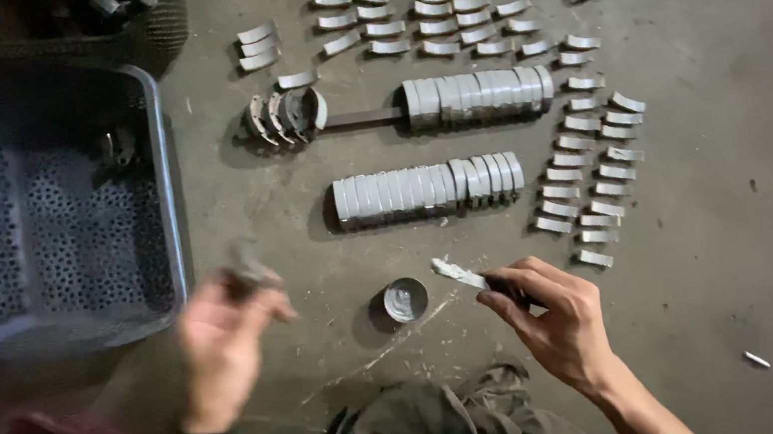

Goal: Applying lubricant or assembly paste to engine bearing shells and organizing them.

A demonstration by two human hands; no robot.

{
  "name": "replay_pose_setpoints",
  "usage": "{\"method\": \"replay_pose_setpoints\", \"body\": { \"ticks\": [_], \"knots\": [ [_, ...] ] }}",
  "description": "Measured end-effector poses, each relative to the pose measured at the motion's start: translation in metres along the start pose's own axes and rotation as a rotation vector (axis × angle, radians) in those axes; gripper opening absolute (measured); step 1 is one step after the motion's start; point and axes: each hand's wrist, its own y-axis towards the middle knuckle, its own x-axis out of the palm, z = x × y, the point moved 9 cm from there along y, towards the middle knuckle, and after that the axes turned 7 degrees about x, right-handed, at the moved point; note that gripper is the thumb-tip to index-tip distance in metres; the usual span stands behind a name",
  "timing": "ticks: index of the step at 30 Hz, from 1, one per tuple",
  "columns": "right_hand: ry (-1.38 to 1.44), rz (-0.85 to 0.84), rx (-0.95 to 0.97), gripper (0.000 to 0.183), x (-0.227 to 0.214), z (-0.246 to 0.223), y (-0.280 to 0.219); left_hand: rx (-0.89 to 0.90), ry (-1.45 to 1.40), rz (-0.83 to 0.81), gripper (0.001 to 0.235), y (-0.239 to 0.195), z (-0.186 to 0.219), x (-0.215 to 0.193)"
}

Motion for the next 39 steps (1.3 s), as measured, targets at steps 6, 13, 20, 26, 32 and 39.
{"method": "replay_pose_setpoints", "body": {
  "ticks": [6,13,20,26,32,39],
  "knots": [
    [0.081,-0.239,0.206,0.013,-0.010,0.006,-0.018,-0.066,0.122,-0.205,0.017,-0.058,-0.040,0.108],
    [0.222,-0.413,0.391,0.025,-0.006,0.012,-0.035,-0.098,0.183,-0.324,0.030,-0.065,0.012,0.156],
    [0.298,-0.550,0.573,0.024,0.017,0.022,-0.044,-0.155,0.223,-0.377,0.031,-0.075,0.009,0.163],
    [0.049,-0.391,0.436,0.021,-0.006,0.014,-0.035,-0.169,0.079,-0.313,0.032,-0.075,0.007,0.157],
    [-0.088,-0.341,0.196,0.014,-0.020,-0.025,-0.042,-0.119,0.232,-0.334,0.029,-0.072,0.008,0.151],
    [-0.139,-0.369,0.183,0.015,-0.014,-0.037,-0.035,0.125,0.450,-0.370,0.032,-0.075,0.027,0.156]
  ]
}}
